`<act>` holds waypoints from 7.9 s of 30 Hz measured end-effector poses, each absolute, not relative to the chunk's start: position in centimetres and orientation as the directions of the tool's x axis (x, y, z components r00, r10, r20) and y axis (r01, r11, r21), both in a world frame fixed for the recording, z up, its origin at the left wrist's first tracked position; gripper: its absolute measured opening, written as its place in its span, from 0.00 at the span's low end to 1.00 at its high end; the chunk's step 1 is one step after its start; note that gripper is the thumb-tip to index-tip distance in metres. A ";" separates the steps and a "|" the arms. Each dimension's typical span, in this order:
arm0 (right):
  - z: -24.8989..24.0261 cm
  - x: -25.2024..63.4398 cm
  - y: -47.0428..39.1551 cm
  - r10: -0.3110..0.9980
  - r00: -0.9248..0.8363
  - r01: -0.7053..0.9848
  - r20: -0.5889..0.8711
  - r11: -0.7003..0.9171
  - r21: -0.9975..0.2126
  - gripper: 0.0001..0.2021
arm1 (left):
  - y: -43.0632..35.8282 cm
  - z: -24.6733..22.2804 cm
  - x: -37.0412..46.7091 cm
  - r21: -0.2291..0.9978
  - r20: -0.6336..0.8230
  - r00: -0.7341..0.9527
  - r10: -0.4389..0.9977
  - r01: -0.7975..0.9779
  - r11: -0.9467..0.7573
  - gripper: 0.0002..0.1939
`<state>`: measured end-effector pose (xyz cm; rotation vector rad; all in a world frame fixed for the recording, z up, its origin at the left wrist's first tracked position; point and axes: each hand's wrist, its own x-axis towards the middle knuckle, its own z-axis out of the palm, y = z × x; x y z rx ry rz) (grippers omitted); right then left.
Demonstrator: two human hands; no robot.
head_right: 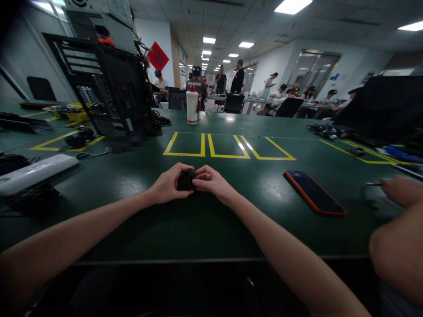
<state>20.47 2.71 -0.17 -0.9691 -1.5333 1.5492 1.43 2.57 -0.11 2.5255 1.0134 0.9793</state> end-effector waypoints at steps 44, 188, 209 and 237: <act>0.0 20.5 2.6 0.909 -0.414 -0.034 -0.047 -0.066 -0.997 0.12 | 2.7 -0.3 1.4 0.449 0.506 0.527 0.683 0.515 -0.730 0.29; -0.5 20.1 2.9 0.905 -0.421 0.044 0.068 0.095 -0.994 0.19 | 2.7 -0.2 1.4 0.440 0.502 0.537 0.678 0.516 -0.735 0.29; -0.4 21.8 2.9 0.856 -0.490 0.498 0.166 0.430 -0.753 0.20 | 4.7 -0.7 0.3 0.544 0.324 0.509 0.797 0.589 -0.597 0.20; 0.8 19.7 0.7 0.920 -0.390 0.599 0.039 0.286 -0.748 0.18 | 1.4 -0.4 2.5 0.339 0.252 0.518 0.818 0.744 -0.576 0.23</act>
